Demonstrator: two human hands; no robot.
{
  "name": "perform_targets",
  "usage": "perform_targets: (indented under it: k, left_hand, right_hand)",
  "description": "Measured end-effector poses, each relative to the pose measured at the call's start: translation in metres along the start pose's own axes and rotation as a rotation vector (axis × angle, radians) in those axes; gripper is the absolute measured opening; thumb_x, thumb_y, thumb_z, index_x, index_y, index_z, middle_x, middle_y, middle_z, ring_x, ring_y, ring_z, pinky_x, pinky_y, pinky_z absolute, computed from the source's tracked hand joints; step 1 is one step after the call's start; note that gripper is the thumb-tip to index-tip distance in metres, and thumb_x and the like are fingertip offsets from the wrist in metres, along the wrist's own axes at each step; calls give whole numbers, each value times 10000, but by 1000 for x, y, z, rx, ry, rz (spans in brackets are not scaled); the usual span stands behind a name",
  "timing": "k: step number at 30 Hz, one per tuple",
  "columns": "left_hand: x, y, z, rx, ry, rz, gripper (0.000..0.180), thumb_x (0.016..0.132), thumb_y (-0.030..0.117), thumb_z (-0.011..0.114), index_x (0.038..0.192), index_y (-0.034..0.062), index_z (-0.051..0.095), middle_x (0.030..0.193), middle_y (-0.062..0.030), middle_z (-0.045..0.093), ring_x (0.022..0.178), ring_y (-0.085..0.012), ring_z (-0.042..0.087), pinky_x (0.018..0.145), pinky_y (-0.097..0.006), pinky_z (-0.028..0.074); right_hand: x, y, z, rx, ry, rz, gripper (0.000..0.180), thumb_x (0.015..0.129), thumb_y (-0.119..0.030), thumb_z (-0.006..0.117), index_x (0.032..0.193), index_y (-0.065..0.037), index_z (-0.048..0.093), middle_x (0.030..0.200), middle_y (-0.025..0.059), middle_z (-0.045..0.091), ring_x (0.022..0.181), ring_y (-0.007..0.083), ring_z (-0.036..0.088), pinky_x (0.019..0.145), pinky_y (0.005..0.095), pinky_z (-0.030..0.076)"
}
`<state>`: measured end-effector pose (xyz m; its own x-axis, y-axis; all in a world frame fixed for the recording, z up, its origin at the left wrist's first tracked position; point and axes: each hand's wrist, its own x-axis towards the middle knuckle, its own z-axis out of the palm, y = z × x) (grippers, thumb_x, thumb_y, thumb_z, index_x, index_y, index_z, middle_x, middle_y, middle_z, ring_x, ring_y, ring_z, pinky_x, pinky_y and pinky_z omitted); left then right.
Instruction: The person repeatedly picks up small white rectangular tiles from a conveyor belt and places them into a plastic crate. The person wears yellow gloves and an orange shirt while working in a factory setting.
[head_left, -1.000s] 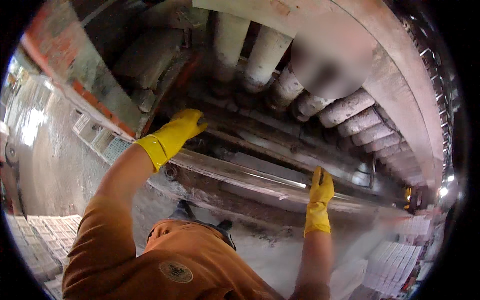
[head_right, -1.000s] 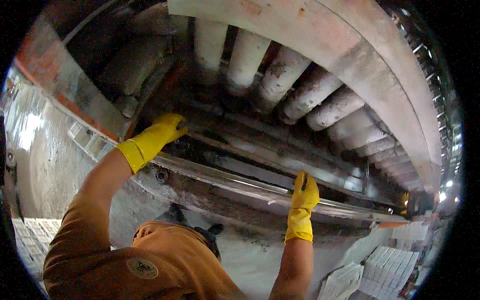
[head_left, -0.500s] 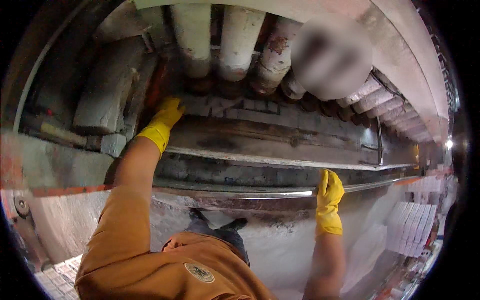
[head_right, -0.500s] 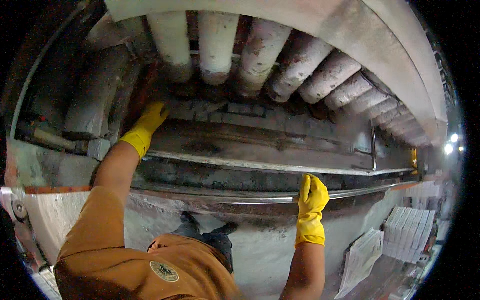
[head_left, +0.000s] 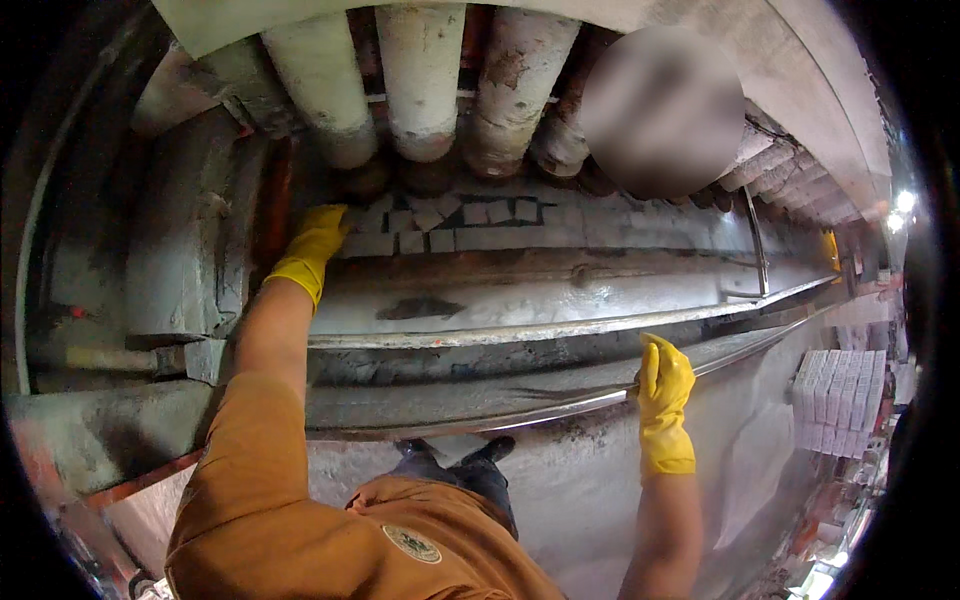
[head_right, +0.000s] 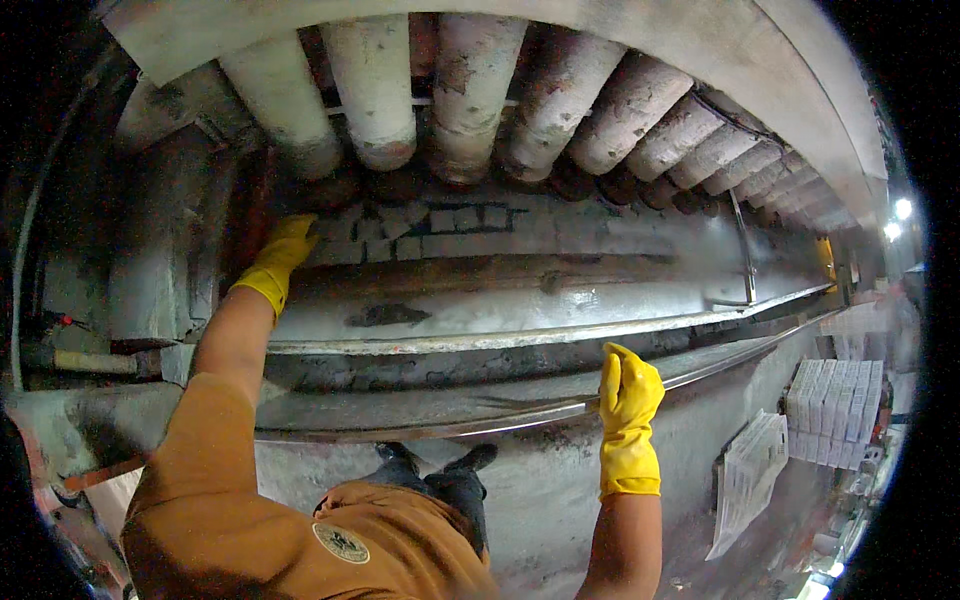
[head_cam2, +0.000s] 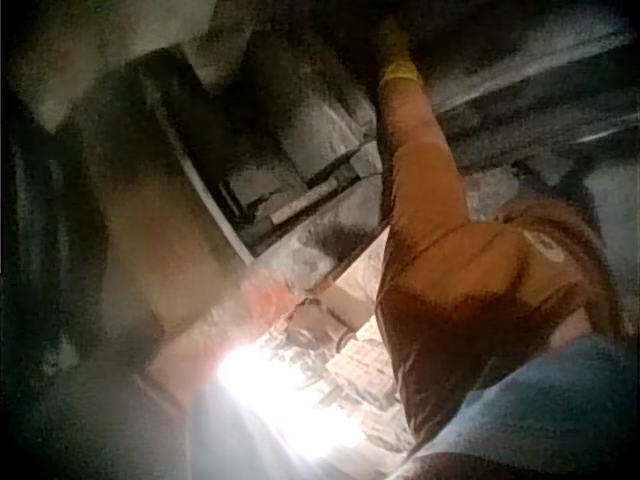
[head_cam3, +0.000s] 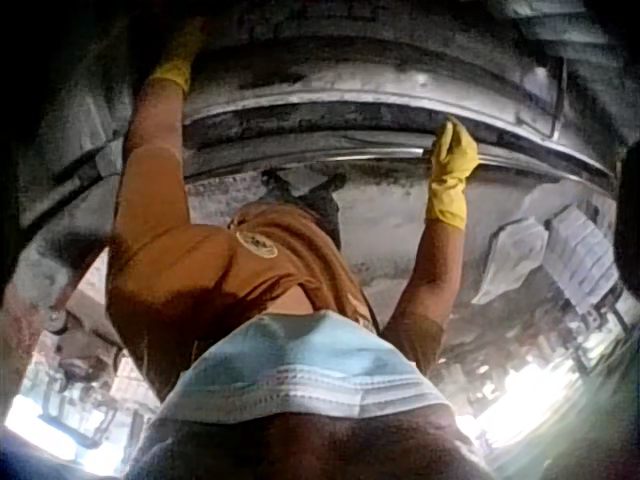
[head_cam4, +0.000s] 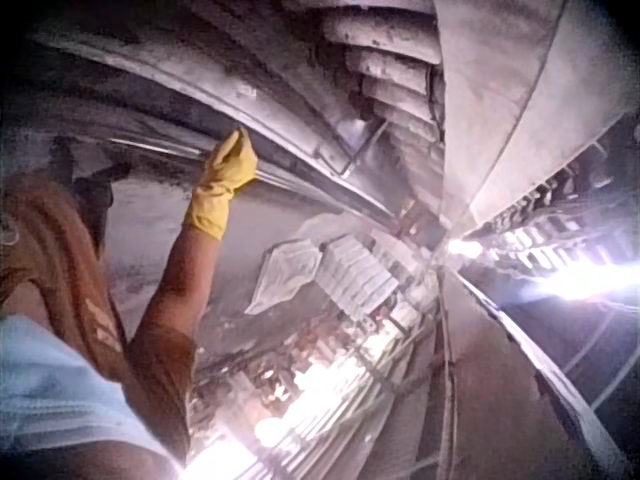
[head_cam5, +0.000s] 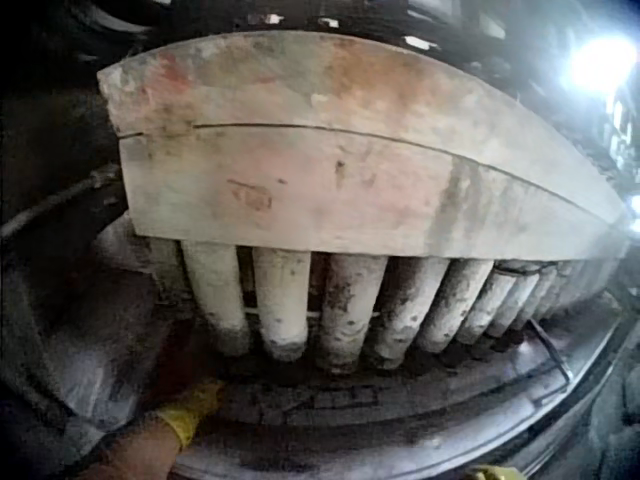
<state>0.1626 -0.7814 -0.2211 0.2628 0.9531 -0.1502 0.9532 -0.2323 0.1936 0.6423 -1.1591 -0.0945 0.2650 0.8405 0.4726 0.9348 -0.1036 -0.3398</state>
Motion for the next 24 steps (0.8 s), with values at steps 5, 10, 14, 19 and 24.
perform_targets:
  k: [5,10,14,19,24]
  left_hand:
    - [17,-6,6,66,-93,-24,633,910,312,714,1486,142,515,1535,-145,490,1431,-335,432,1203,-430,332]
    - [40,9,-8,182,-208,-72,696,880,319,747,1510,177,488,1546,-138,482,1436,-339,429,1196,-438,341]
    - [32,26,-23,200,-196,-66,684,850,309,772,1470,162,523,1502,-156,523,1405,-350,470,1161,-438,391]
    - [33,21,-15,283,-69,-5,570,811,273,808,1329,128,620,1376,-153,619,1297,-358,569,1066,-457,479]
    - [23,3,-7,62,165,-64,387,802,277,790,1134,102,696,1150,-165,701,1099,-393,647,938,-465,519]
  right_hand:
    - [5,-4,-2,6,-64,53,260,998,-259,577,1055,-82,759,810,122,722,715,324,667,673,411,517]
    - [5,-1,4,-2,-29,43,266,995,-272,582,1055,-83,758,828,122,727,740,326,673,695,412,521]
    - [3,0,1,-18,-86,78,270,999,-279,578,1054,-86,758,861,125,737,762,329,680,714,408,527]
    - [2,3,4,2,-85,92,253,997,-275,586,1045,-94,757,885,117,745,776,333,685,724,413,533]
    - [2,3,1,43,-82,98,244,989,-266,599,1038,-84,755,921,126,752,824,340,702,759,405,545]
